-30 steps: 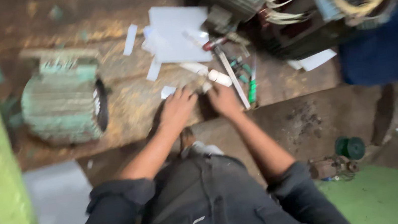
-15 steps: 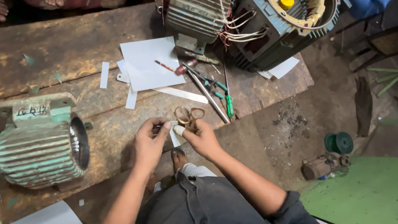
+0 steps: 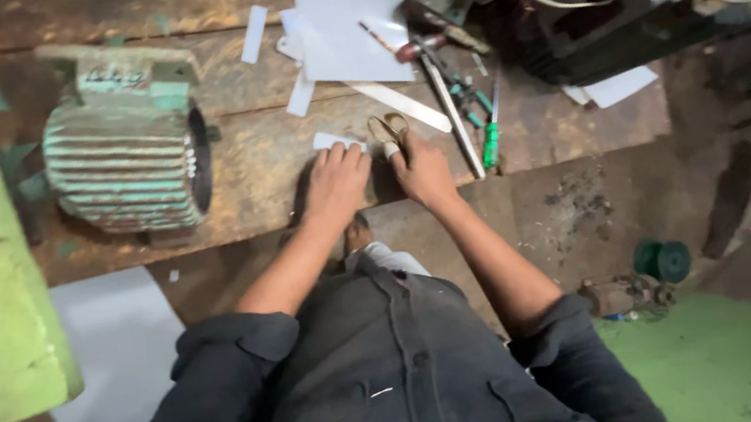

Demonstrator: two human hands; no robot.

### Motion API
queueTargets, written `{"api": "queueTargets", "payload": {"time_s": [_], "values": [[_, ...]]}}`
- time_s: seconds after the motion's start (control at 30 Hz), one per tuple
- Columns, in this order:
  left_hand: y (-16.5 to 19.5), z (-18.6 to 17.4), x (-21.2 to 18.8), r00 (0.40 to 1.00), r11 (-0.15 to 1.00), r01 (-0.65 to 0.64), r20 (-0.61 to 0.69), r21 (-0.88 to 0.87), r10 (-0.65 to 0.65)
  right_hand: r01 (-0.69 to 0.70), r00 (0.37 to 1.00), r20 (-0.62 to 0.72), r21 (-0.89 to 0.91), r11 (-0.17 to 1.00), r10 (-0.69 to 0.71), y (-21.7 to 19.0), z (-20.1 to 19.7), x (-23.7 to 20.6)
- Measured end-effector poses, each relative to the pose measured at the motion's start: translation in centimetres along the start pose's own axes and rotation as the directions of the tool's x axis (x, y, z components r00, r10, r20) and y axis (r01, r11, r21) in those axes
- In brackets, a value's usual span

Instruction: The person cuts a white sheet into narrow strips with scissors and inserts the strips into the slots of an electric motor stator on the workbench, pressing each strip into place by hand. They work through the stator slot by slot, repositioning the housing as they go.

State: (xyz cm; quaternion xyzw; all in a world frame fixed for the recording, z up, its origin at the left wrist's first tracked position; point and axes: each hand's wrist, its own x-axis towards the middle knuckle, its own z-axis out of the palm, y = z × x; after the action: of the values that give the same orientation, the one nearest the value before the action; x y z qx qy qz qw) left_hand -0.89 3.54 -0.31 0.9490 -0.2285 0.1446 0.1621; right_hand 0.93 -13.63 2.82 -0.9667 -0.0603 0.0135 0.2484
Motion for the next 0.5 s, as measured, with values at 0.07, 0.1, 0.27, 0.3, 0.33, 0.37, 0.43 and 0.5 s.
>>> {"api": "queueTargets", "payload": {"time_s": [0.07,0.1,0.27,0.3,0.33,0.37,0.43,0.5], "values": [[0.6,0.3,-2.0,0.997,0.999,0.043,0.063,0.000,-0.043,0.032,0.997,0.079,-0.064,0.997,-0.027,-0.6,0.6,-0.1],[0.8,0.4,-2.6,0.998,0.998,0.054,0.032,0.041,-0.056,0.054,0.993,0.114,-0.099,0.994,-0.043,-0.9,0.8,-0.1],[1.5,-0.2,-3.7,0.995,0.987,0.083,0.042,0.136,-0.090,0.069,0.982,0.187,-0.207,0.976,-0.030,-1.1,1.3,0.3],[1.5,-0.2,-3.7,0.994,0.987,0.090,0.049,0.134,-0.097,0.071,0.976,0.215,-0.223,0.972,-0.022,-1.0,1.3,0.2],[1.4,-0.1,-3.7,0.993,0.986,0.099,0.058,0.132,-0.107,0.088,0.979,0.197,-0.207,0.974,-0.046,-0.8,1.4,0.1],[1.3,-0.1,-3.6,0.990,0.986,0.111,0.072,0.128,-0.121,0.105,0.980,0.184,-0.191,0.976,-0.069,-0.5,1.4,-0.1],[1.1,0.1,-3.4,0.989,0.987,0.107,0.084,0.119,-0.117,0.167,0.978,0.157,-0.206,0.964,-0.136,-0.1,1.6,-0.6],[1.1,0.2,-3.0,0.985,0.988,0.116,0.117,0.099,-0.128,0.238,0.970,0.119,-0.260,0.936,-0.214,0.2,1.8,-0.7]]}}
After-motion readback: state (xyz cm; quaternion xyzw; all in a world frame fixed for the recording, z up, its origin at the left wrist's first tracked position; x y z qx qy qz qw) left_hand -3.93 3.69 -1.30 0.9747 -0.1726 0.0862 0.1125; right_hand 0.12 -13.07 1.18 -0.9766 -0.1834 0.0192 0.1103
